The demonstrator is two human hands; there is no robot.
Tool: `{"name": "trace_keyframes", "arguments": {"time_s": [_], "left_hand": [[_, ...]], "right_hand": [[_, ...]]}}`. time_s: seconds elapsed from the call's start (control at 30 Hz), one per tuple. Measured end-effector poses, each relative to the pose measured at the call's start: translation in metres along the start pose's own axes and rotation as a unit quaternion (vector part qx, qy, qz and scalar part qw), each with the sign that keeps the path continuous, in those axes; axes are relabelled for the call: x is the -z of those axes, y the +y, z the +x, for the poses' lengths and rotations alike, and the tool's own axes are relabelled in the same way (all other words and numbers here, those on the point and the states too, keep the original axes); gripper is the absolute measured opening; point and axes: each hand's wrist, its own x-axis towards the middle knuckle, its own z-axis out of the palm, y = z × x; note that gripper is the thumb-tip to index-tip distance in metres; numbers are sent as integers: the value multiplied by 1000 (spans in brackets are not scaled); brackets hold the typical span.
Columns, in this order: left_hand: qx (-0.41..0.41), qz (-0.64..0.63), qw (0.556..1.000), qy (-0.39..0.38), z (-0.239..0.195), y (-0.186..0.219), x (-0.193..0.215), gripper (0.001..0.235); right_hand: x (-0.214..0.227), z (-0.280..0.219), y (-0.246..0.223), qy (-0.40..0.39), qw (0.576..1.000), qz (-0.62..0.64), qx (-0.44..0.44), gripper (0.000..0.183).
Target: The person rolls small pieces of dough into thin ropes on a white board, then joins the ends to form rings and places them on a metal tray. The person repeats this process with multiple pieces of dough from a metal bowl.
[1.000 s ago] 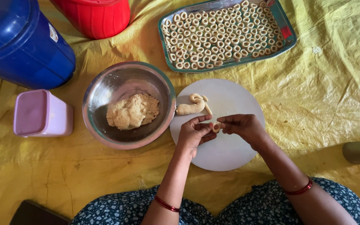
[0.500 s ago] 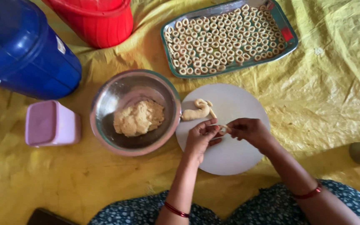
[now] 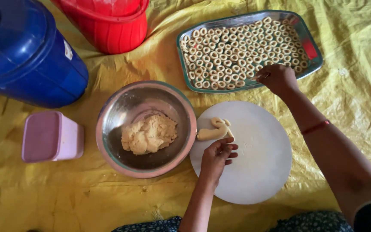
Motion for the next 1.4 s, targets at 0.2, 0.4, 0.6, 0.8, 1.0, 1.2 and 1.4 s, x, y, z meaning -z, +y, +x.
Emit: {"name": "trace_keyframes", "arguments": {"time_s": [0.2, 0.4, 0.6, 0.8, 1.0, 1.2, 1.4], "left_hand": [[1, -11, 1000, -7, -3, 1, -3, 28], [13, -5, 1000, -13, -3, 2, -6, 28], [16, 1, 1000, -11, -5, 4, -7, 28], [17, 1, 1000, -9, -5, 4, -6, 28], [1, -7, 1000, -18, -5, 2, -6, 28], [2, -1, 1000, -15, -5, 3, -7, 28], [8, -5, 1000, -18, -5, 4, -7, 28]], "right_hand": [[-39, 20, 11, -43, 993, -101, -43, 16], [-43, 27, 21, -98, 980, -171, -16, 23], [-43, 30, 36, -127, 977, -172, -11, 24], [-41, 29, 33, -140, 956, -255, 17, 39], [-29, 24, 14, -128, 966, -213, -74, 30], [-27, 25, 2, -133, 978, -127, -98, 21], [-33, 28, 14, -122, 969, -173, -131, 21]]}}
